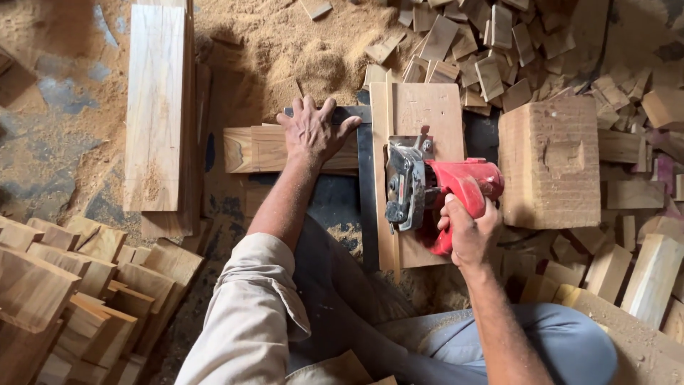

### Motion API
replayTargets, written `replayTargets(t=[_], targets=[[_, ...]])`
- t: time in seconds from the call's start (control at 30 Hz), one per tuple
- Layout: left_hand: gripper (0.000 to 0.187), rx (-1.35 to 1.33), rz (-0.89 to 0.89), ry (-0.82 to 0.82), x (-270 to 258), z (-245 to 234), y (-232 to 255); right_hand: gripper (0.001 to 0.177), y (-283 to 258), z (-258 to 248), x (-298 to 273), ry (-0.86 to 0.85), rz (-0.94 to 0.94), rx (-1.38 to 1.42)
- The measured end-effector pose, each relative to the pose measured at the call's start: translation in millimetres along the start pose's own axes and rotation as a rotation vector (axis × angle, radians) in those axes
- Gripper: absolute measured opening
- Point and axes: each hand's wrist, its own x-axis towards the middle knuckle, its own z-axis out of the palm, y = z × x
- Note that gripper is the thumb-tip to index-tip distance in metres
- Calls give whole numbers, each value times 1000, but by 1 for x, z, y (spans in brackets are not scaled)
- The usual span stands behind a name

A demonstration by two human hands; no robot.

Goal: Measuring and cutting small pieces of wood using a square and a circular saw in a woodworking shop.

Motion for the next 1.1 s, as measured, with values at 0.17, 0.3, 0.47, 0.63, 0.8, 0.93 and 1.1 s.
replayTargets(t=[0.17,0.3,0.47,0.63,0.8,0.93,1.1], targets=[[80,0,-9,1,0,0,0,13,-6,-2,-1,-5,-27,17],[79,-20,-10,38,1,0,1,13,2,-4,0,-3,-66,-16],[79,-27,-15,30,0,0,2,12,0,1,-1,3,-21,5],[79,-26,-16,45,0,7,-1,11,-4,2,1,-11,15,28],[79,-22,-19,51,0,9,-1,13,-8,1,3,-55,24,43],[78,-8,-25,31,0,5,0,13,-11,3,5,-69,37,46],[79,-10,-25,43,1,8,-2,13,-11,4,7,-74,46,63]])
